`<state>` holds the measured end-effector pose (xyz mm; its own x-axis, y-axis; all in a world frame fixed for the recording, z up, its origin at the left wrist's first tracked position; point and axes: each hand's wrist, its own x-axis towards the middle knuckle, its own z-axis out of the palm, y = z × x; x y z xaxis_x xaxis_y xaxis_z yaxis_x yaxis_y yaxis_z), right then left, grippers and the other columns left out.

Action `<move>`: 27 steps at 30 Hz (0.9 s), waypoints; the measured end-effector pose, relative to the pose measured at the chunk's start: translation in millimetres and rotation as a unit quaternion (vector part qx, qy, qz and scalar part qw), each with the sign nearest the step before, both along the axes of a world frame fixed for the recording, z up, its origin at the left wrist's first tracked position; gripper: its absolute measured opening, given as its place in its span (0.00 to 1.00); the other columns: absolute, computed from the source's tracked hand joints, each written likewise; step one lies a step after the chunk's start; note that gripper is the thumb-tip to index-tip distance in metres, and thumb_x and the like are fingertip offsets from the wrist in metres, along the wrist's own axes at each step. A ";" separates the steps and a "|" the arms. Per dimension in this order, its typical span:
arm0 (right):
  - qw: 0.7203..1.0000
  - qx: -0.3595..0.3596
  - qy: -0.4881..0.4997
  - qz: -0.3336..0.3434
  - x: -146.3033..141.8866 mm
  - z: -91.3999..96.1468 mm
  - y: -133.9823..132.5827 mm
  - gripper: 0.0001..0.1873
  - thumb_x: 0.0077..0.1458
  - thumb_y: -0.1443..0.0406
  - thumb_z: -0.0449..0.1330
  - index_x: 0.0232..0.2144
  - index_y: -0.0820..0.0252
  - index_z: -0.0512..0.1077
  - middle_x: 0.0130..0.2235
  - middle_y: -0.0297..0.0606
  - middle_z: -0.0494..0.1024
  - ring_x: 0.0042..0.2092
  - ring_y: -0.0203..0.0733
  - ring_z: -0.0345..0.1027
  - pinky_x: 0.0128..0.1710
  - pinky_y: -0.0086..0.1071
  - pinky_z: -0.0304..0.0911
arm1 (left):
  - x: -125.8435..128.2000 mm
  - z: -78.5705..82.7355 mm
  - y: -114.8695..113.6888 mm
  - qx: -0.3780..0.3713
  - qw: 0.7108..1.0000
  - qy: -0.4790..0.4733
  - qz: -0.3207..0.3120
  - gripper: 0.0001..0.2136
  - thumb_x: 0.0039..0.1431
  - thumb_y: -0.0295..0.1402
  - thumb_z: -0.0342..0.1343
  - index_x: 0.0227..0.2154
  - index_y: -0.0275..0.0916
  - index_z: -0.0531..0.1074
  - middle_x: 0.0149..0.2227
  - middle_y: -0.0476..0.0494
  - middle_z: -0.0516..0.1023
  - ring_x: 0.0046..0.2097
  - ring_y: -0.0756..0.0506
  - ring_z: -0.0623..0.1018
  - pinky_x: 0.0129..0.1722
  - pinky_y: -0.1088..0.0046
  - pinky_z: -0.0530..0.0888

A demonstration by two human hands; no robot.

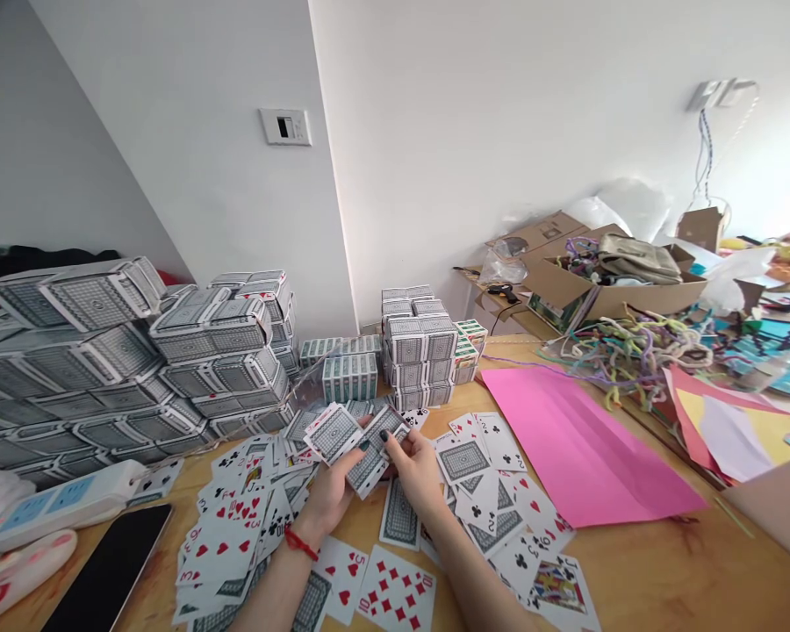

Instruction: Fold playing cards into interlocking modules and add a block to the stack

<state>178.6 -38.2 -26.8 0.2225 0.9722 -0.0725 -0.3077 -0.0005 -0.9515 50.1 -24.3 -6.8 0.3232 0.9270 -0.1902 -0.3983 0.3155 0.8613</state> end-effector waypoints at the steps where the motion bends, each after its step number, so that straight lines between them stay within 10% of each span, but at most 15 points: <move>1: 1.000 0.001 -0.003 0.002 0.7 1.2 0.1 0.20 0.40 0.51 0.63 0.27 0.59 0.65 0.19 0.29 0.68 0.20 0.36 0.62 0.17 0.29 0.60 | -0.2 -1.0 0.6 0.007 1.000 -0.004 0.001 0.20 0.48 0.32 0.57 0.46 0.43 0.68 0.44 0.45 0.76 0.43 0.40 0.74 0.37 0.68 0.72; 18: 0.974 0.042 0.088 0.204 20.3 4.9 -2.6 0.17 0.40 0.57 0.65 0.31 0.62 0.73 0.30 0.40 0.75 0.33 0.41 0.69 0.32 0.32 0.63 | -8.7 -2.4 6.1 -0.052 0.998 -0.036 0.030 0.11 0.46 0.32 0.58 0.35 0.41 0.74 0.38 0.43 0.78 0.48 0.38 0.72 0.44 0.64 0.71; 27: 0.989 0.053 0.050 0.127 15.1 -7.8 1.5 0.09 0.40 0.61 0.65 0.23 0.62 0.74 0.23 0.32 0.73 0.24 0.32 0.64 0.27 0.26 0.60 | 1.3 -9.6 3.0 -0.086 0.992 -0.078 0.040 0.04 0.44 0.30 0.57 0.25 0.35 0.74 0.29 0.43 0.79 0.43 0.40 0.75 0.41 0.66 0.72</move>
